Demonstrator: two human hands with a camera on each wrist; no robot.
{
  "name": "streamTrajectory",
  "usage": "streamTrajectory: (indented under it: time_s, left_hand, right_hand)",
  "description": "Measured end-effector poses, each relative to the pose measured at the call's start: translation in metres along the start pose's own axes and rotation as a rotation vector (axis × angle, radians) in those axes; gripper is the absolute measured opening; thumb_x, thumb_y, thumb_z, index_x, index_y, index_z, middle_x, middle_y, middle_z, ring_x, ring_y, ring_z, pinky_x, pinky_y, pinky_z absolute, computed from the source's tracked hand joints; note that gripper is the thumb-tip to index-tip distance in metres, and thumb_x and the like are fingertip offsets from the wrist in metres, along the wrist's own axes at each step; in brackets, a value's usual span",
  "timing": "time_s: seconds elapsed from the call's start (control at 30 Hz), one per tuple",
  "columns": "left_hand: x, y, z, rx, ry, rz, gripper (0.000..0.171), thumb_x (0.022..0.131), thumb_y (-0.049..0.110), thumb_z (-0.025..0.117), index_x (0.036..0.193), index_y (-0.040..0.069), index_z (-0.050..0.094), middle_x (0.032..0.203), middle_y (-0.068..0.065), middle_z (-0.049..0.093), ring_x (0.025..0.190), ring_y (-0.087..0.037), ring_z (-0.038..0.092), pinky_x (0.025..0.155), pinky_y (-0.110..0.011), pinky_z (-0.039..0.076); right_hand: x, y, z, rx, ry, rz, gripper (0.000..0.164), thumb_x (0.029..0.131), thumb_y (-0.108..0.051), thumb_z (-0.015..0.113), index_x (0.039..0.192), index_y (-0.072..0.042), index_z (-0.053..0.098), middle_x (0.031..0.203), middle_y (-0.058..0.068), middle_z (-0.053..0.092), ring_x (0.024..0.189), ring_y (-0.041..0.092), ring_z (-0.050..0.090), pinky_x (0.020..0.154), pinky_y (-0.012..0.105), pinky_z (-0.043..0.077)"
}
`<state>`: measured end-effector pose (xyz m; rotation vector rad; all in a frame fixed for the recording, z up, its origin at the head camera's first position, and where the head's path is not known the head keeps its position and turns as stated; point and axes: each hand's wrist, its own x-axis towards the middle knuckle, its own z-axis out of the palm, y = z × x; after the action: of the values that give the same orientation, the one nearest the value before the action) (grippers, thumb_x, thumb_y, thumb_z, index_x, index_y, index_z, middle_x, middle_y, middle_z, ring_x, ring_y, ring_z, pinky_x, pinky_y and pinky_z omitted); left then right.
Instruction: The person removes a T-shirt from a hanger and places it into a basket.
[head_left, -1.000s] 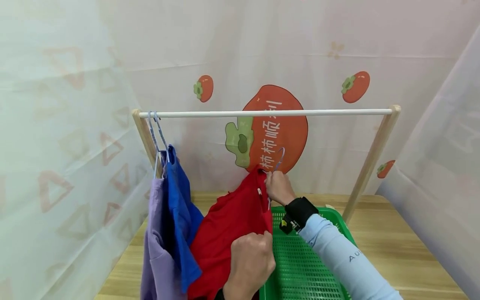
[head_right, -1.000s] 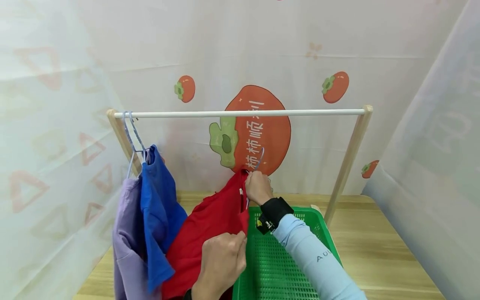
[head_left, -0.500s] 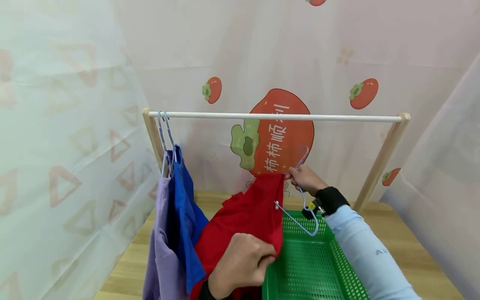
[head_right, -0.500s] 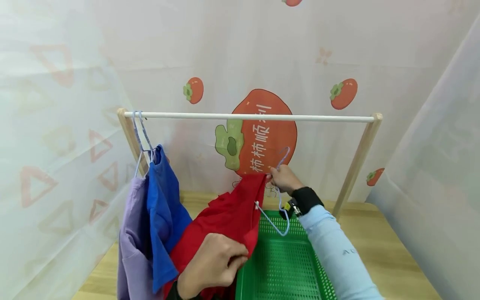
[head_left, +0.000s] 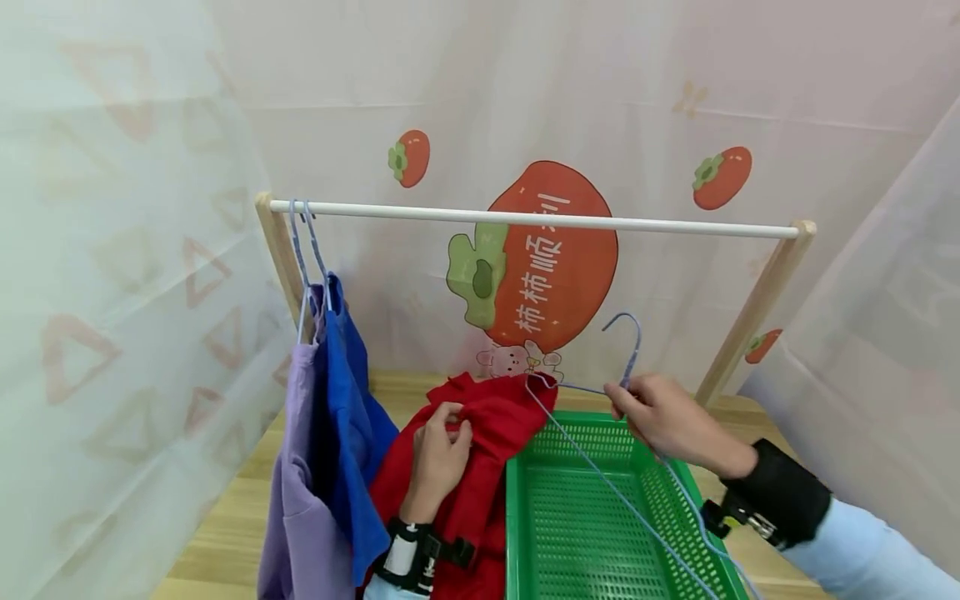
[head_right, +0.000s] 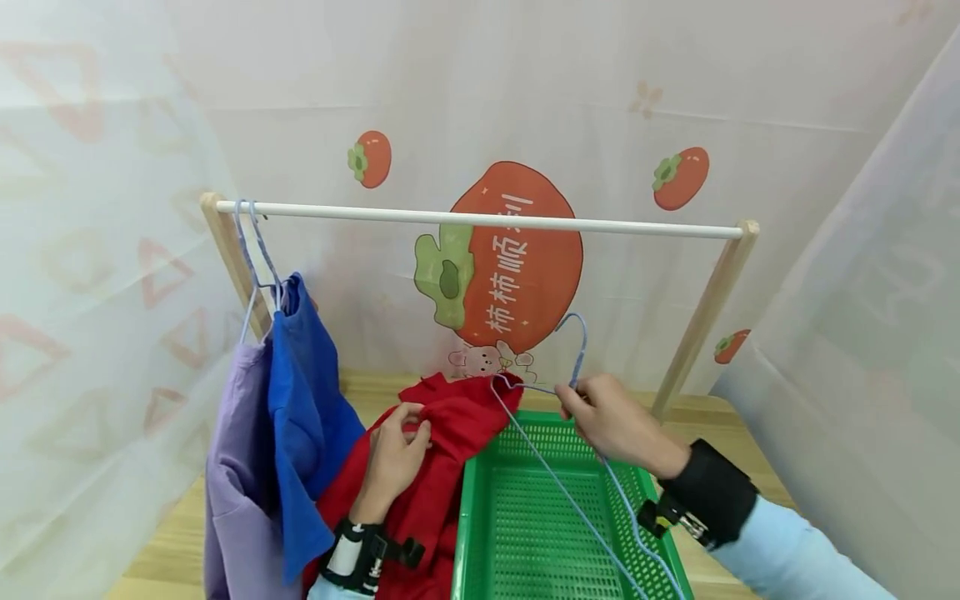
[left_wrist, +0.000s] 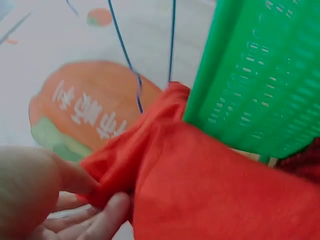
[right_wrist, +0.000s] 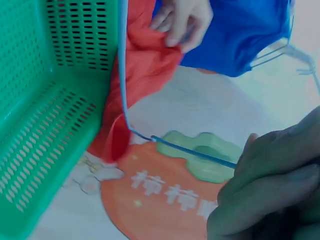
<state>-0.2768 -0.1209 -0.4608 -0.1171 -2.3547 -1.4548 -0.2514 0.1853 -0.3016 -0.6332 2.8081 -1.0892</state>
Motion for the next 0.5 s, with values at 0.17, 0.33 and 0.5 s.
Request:
streamTrajectory:
  time_s: [0.17,0.33,0.5]
  left_hand:
    - [0.004,-0.017,-0.003,0.02,-0.025,-0.088,0.026,0.098,0.01,0.067,0.124,0.006,0.071,0.117,-0.017,0.076,0.099,-0.031,0.08,0.086,-0.048,0.063]
    - [0.008,-0.027,-0.006,0.095,-0.064,-0.062,0.027,0.097,0.01,0.068,0.124,0.005,0.071,0.112,-0.015,0.077,0.093,-0.027,0.079,0.082,-0.046,0.062]
    - [0.007,-0.034,-0.01,0.16,-0.095,-0.042,0.028,0.096,0.01,0.07,0.124,0.006,0.072,0.107,-0.013,0.076,0.089,-0.025,0.075,0.076,-0.039,0.059]
  right_hand:
    - [-0.02,-0.026,-0.04,-0.15,0.162,0.038,0.041,0.111,-0.035,0.054,0.082,-0.01,0.068,0.055,-0.003,0.045,0.044,0.011,0.045,0.048,0.029,0.04]
    - [-0.007,-0.046,-0.087,-0.22,0.256,0.065,0.046,0.111,-0.041,0.052,0.088,-0.005,0.068,0.057,0.002,0.051,0.045,0.017,0.05,0.047,0.032,0.041]
    - [0.028,-0.044,-0.103,-0.181,0.287,0.031,0.047,0.111,-0.04,0.051,0.091,-0.002,0.069,0.061,0.003,0.055,0.046,0.019,0.052,0.047,0.031,0.044]
